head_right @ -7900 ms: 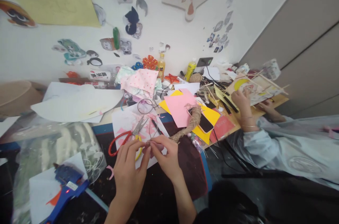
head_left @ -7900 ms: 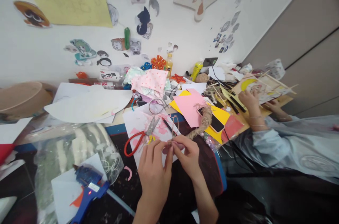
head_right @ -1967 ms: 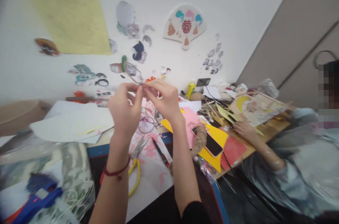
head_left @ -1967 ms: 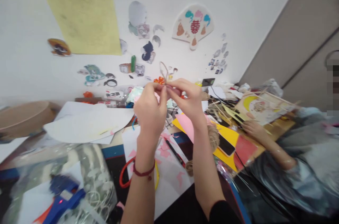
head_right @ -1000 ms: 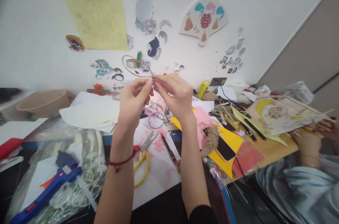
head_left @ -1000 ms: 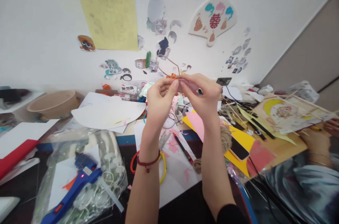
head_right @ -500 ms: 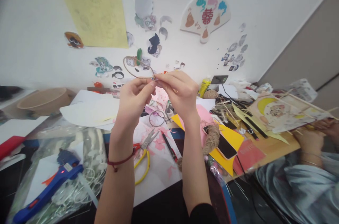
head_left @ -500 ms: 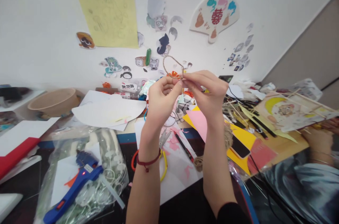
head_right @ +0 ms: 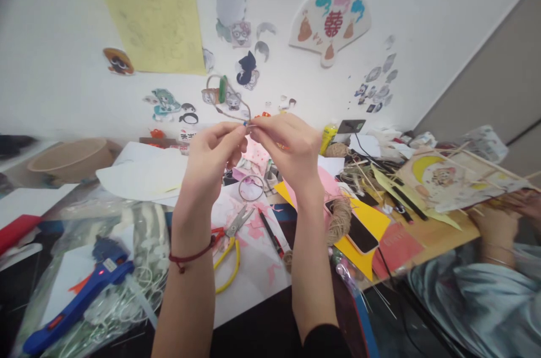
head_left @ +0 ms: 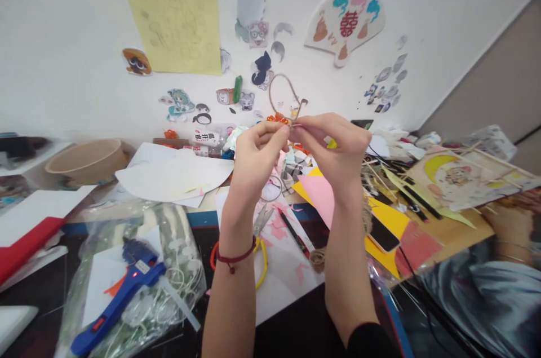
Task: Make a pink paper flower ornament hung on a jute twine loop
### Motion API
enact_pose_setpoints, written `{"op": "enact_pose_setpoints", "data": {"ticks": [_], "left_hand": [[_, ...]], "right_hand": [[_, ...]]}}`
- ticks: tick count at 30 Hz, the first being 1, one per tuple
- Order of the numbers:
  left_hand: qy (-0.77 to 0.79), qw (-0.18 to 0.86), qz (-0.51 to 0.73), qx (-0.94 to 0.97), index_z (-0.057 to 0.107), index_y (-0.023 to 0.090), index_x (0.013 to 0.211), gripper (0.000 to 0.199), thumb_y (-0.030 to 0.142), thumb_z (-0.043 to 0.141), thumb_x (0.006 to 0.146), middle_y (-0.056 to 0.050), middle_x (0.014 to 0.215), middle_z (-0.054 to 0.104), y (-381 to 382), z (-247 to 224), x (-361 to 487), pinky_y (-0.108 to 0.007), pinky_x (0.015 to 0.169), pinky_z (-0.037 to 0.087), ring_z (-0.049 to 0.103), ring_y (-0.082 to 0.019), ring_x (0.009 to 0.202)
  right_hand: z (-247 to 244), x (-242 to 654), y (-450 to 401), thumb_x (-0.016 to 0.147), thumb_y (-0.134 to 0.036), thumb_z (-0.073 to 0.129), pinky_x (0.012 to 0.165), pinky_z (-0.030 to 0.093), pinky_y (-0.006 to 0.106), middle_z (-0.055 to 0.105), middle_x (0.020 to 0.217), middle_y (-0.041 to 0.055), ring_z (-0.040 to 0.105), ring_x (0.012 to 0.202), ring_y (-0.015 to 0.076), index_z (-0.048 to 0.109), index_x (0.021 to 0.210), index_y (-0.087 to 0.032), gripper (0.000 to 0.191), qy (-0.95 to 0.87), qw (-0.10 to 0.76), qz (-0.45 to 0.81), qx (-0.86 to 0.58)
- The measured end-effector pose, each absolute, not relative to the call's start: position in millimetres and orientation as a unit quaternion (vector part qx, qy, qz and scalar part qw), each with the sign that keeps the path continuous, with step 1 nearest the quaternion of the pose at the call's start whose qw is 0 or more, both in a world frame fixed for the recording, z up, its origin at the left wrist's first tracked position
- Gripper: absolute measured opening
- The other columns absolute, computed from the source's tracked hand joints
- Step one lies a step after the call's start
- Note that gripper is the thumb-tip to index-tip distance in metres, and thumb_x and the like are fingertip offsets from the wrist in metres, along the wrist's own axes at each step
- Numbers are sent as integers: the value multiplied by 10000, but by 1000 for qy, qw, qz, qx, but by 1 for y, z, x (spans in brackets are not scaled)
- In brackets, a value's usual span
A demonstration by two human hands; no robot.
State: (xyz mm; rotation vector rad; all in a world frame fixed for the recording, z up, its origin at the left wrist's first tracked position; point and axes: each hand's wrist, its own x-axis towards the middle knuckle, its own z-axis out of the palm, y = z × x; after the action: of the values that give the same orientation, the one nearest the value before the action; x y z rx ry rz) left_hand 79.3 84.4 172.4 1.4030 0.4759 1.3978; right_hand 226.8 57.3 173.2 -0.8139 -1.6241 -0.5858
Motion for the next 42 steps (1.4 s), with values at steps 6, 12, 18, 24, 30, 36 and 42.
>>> {"op": "enact_pose_setpoints", "data": {"ticks": [6, 12, 18, 24, 30, 36, 42], "left_hand": [[223, 505, 595, 583, 677, 147, 828, 117, 262, 697, 828, 34, 594, 588, 90, 171, 77, -186, 434, 326, 437, -45, 461], [221, 478, 590, 612, 693, 143, 857, 172, 300, 739, 801, 24, 626, 620, 95, 164, 83, -181, 499, 400, 522, -60, 528], [221, 467, 611, 600, 683, 145, 811, 108, 245, 717, 792, 40, 609, 595, 92, 167, 87, -181, 510, 412, 498, -52, 508], [230, 496, 606, 578, 710, 128, 756, 89, 216, 707, 768, 43, 552, 551, 90, 170, 84, -183, 426, 326, 419, -43, 452], [229, 490, 608, 581, 695, 134, 698, 109, 221, 703, 763, 32, 533, 546, 91, 169, 84, -191, 407, 299, 409, -49, 441], [237, 493, 605, 579, 701, 141, 747, 101, 240, 718, 760, 33, 542, 556, 90, 169, 83, -194, 405, 289, 409, -51, 438], [241, 494, 606, 575, 707, 152, 763, 110, 259, 726, 772, 32, 536, 562, 93, 168, 81, -193, 403, 296, 419, -54, 434]], "right_hand": [[172, 231, 61, 881, -183, 726, 705, 550, 290, 794, 860, 6, 710, 731, 140, 779, 945, -232, 96, -674, 585, -252, -374], [170, 229, 66, 878, -155, 721, 749, 574, 291, 809, 890, 26, 744, 804, 157, 777, 930, -211, 95, -682, 589, -254, -350], [170, 229, 68, 887, -151, 706, 719, 563, 281, 809, 899, 29, 736, 792, 151, 781, 971, -208, 126, -691, 584, -246, -348], [168, 230, 69, 917, -155, 671, 815, 568, 297, 802, 933, 28, 736, 877, 154, 777, 1013, -214, 155, -712, 576, -202, -348], [168, 233, 68, 933, -202, 666, 816, 558, 297, 796, 918, 25, 727, 870, 147, 771, 981, -206, 116, -715, 570, -214, -344], [169, 232, 66, 961, -255, 633, 764, 533, 291, 780, 899, 19, 704, 824, 137, 759, 974, -206, 136, -715, 553, -228, -362], [169, 230, 67, 967, -253, 621, 766, 516, 286, 772, 898, 23, 689, 827, 132, 744, 981, -195, 136, -716, 548, -235, -363]]}}
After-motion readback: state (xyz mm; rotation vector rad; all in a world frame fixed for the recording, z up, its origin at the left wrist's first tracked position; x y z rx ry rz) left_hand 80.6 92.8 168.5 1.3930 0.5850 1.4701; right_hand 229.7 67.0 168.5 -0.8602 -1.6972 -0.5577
